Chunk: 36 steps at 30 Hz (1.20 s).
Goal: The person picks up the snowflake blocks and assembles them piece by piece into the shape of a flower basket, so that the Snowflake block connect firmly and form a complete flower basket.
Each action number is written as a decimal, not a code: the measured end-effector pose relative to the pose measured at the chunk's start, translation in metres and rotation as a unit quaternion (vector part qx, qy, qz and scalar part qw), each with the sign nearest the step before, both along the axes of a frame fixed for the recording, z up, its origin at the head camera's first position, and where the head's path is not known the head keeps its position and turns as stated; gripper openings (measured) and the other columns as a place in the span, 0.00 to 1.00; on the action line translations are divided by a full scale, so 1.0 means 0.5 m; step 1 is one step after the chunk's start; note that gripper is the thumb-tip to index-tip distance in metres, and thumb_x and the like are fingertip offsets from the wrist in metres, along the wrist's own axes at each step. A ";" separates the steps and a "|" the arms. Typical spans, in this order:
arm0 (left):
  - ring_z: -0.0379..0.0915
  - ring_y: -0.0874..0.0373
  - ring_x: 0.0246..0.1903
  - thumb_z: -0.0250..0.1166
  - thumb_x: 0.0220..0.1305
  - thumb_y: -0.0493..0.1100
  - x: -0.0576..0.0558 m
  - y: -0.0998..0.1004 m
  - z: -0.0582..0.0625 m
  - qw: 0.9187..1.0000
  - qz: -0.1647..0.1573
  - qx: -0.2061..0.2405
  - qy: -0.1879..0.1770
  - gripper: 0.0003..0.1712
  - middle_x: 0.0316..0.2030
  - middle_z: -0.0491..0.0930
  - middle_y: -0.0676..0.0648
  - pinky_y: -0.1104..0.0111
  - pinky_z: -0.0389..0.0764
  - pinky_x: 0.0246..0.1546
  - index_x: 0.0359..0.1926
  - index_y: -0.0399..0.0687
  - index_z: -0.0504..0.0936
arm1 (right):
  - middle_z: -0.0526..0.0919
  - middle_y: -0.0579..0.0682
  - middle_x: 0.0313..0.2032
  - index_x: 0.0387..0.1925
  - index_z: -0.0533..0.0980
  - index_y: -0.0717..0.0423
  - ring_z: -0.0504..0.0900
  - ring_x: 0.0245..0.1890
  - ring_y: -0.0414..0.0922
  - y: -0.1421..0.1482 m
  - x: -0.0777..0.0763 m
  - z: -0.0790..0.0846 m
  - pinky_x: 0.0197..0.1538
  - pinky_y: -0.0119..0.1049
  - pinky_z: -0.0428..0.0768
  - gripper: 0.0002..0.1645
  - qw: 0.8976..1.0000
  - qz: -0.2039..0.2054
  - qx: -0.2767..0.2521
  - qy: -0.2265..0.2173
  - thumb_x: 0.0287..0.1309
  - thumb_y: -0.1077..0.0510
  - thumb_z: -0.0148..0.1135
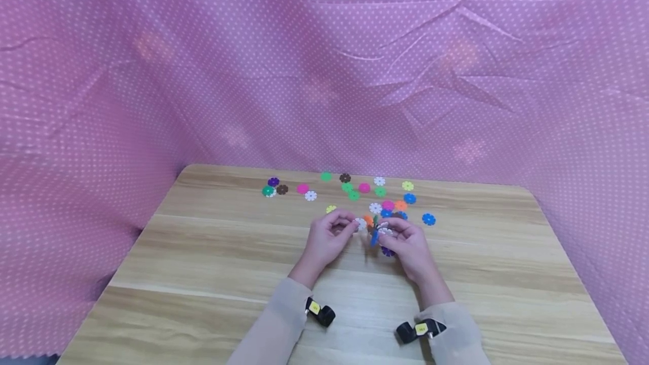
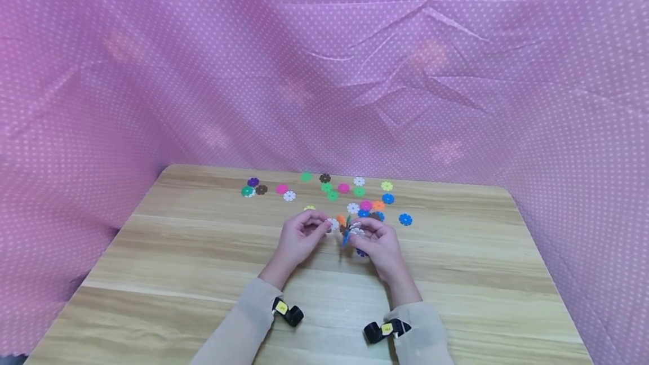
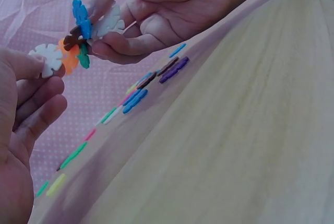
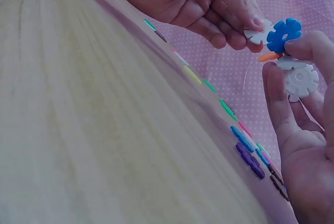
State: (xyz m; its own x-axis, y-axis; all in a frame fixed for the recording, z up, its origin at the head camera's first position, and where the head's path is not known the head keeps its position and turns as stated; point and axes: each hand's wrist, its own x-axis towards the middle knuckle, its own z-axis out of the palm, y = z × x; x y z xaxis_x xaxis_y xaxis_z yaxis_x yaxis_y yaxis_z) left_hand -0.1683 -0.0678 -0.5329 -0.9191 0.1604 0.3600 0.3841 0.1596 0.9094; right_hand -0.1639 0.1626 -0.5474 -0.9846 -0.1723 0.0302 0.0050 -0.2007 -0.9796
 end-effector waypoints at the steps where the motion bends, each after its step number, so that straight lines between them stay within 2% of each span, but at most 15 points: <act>1: 0.89 0.56 0.41 0.74 0.72 0.35 0.000 0.000 0.000 1.000 -0.001 -0.001 -0.002 0.06 0.41 0.91 0.46 0.65 0.91 0.47 0.47 0.40 0.88 | 0.91 0.47 0.48 0.61 0.76 0.78 0.91 0.47 0.42 0.000 -0.001 0.000 0.52 0.35 0.90 0.24 1.000 0.002 -0.002 0.002 0.65 0.73 0.69; 7: 0.87 0.57 0.44 0.77 0.70 0.39 0.001 0.002 0.000 1.000 0.003 -0.020 -0.009 0.07 0.44 0.91 0.51 0.65 0.90 0.50 0.47 0.47 0.90 | 0.91 0.47 0.48 0.61 0.74 0.80 0.91 0.48 0.42 0.001 -0.002 -0.001 0.54 0.35 0.89 0.26 1.000 0.013 -0.016 0.019 0.63 0.75 0.69; 15: 0.86 0.54 0.34 0.76 0.71 0.40 0.009 0.014 0.002 1.000 0.005 -0.004 -0.025 0.05 0.36 0.88 0.50 0.67 0.90 0.40 0.44 0.44 0.89 | 0.92 0.47 0.45 0.60 0.75 0.81 0.91 0.43 0.40 0.008 -0.001 -0.001 0.50 0.33 0.90 0.24 1.000 0.018 -0.004 0.018 0.64 0.76 0.69; 23: 0.82 0.60 0.35 0.76 0.71 0.40 0.015 0.021 0.003 0.999 0.021 -0.019 -0.016 0.04 0.34 0.87 0.53 0.68 0.88 0.40 0.42 0.46 0.88 | 0.91 0.48 0.44 0.58 0.77 0.79 0.91 0.42 0.42 0.010 0.003 -0.001 0.50 0.34 0.90 0.22 1.000 0.009 -0.001 0.010 0.63 0.74 0.70; 30: 0.82 0.61 0.33 0.77 0.70 0.39 0.010 0.014 -0.001 0.999 0.003 -0.043 -0.014 0.04 0.34 0.88 0.53 0.69 0.88 0.39 0.41 0.45 0.89 | 0.91 0.48 0.45 0.57 0.79 0.77 0.91 0.43 0.42 0.012 0.004 -0.003 0.49 0.34 0.90 0.24 0.999 0.025 0.030 0.018 0.60 0.75 0.72; 36: 0.82 0.60 0.33 0.76 0.70 0.40 0.009 0.011 -0.001 0.999 0.000 -0.046 -0.017 0.04 0.34 0.88 0.54 0.68 0.88 0.38 0.42 0.46 0.90 | 0.91 0.50 0.46 0.56 0.81 0.73 0.91 0.43 0.42 0.010 0.004 -0.004 0.50 0.33 0.90 0.21 0.999 0.028 0.018 0.023 0.62 0.74 0.72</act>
State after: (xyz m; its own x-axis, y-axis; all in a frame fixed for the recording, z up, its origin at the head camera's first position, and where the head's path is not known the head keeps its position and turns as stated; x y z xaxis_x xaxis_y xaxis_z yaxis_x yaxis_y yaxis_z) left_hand -0.1640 -0.0624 -0.5334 -0.9305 0.1920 0.3121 0.3531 0.2420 0.9038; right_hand -0.1617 0.1675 -0.5495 -0.9711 -0.2290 0.0678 -0.0296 -0.1665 -0.9856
